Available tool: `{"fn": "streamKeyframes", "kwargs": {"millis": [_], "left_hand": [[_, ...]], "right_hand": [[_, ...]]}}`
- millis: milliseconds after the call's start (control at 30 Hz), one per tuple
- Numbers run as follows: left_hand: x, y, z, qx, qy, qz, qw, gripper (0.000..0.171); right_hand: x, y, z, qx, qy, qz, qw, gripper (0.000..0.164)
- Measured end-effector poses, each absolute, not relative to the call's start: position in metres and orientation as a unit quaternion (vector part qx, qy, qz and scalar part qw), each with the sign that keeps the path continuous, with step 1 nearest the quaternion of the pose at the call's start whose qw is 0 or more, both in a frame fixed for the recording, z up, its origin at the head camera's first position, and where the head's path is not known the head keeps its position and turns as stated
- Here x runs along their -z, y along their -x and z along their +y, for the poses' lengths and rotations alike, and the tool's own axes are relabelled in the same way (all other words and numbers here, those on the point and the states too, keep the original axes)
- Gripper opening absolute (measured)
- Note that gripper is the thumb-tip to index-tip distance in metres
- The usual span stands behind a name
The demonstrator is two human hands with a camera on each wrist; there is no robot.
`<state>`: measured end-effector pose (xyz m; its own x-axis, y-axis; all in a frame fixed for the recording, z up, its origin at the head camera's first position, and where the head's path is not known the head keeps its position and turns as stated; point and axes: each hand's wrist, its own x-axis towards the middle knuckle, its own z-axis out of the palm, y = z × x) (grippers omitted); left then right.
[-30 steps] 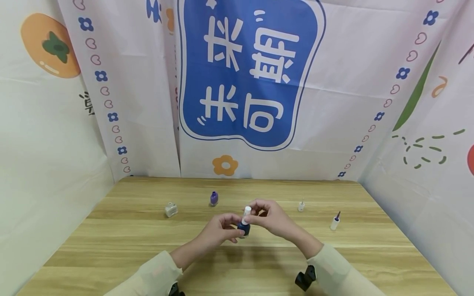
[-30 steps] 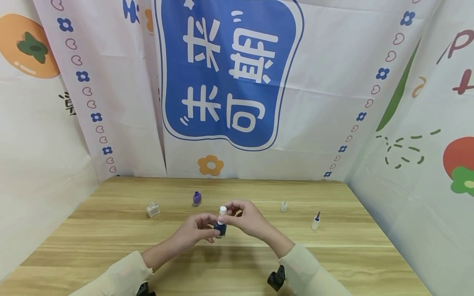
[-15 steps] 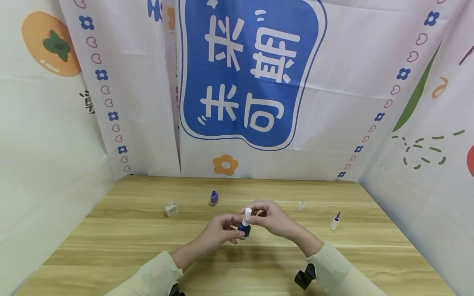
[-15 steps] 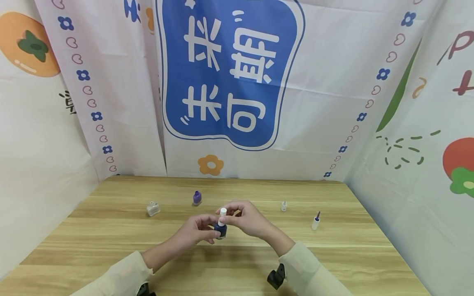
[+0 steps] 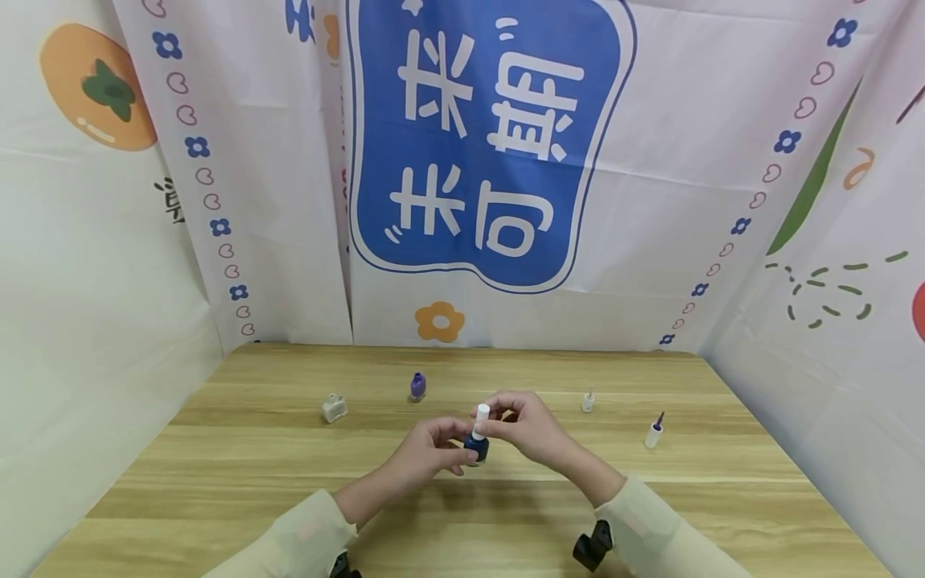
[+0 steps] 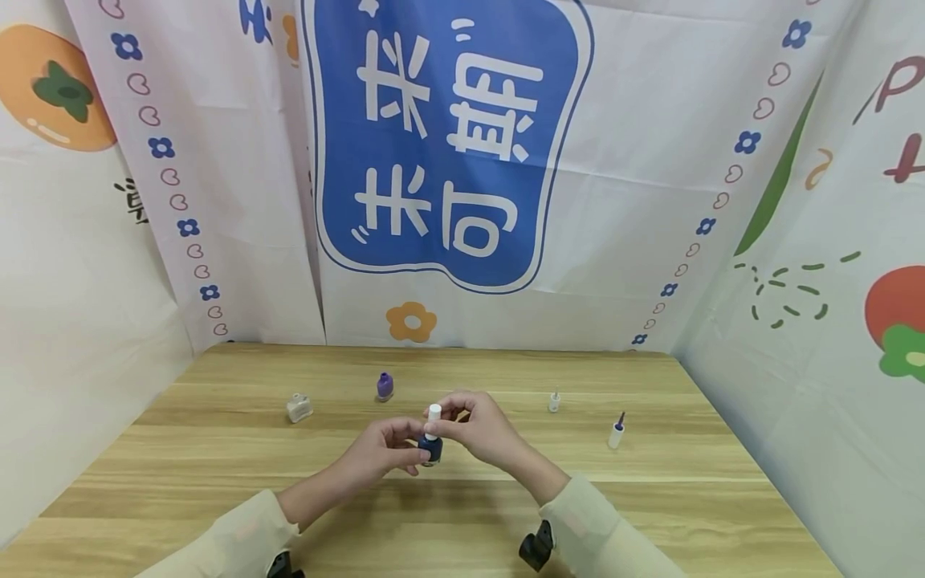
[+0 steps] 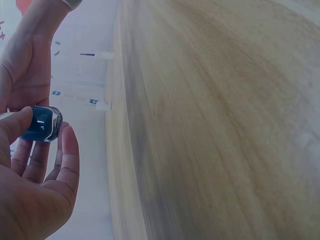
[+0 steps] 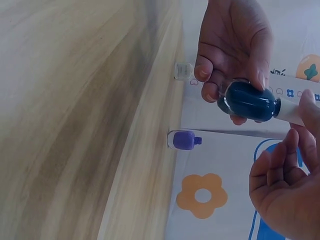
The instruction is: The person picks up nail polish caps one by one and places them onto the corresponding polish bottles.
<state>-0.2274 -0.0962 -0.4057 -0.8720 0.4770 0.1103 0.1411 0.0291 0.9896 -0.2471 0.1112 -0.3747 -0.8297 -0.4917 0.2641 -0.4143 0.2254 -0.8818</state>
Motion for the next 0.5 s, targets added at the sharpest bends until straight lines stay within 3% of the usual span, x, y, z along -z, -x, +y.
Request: {"fn": "streamKeyframes", "kwargs": {"millis": [200, 500], "left_hand": [[0.4069, 0.2295, -0.0959, -0.659, -0.217, 0.708, 0.127, 0.030], [0.4087, 0.2305, -0.0957, -0.658, -0.218, 0.709, 0.127, 0.030]], "right_hand": [[0.3779, 0.2459, 0.1079, 0.562, 0.268, 0.782, 0.024, 0.010], [0.3810, 0.2440, 0.1052, 0.571, 0.241, 0.785, 0.022, 0.019]]}}
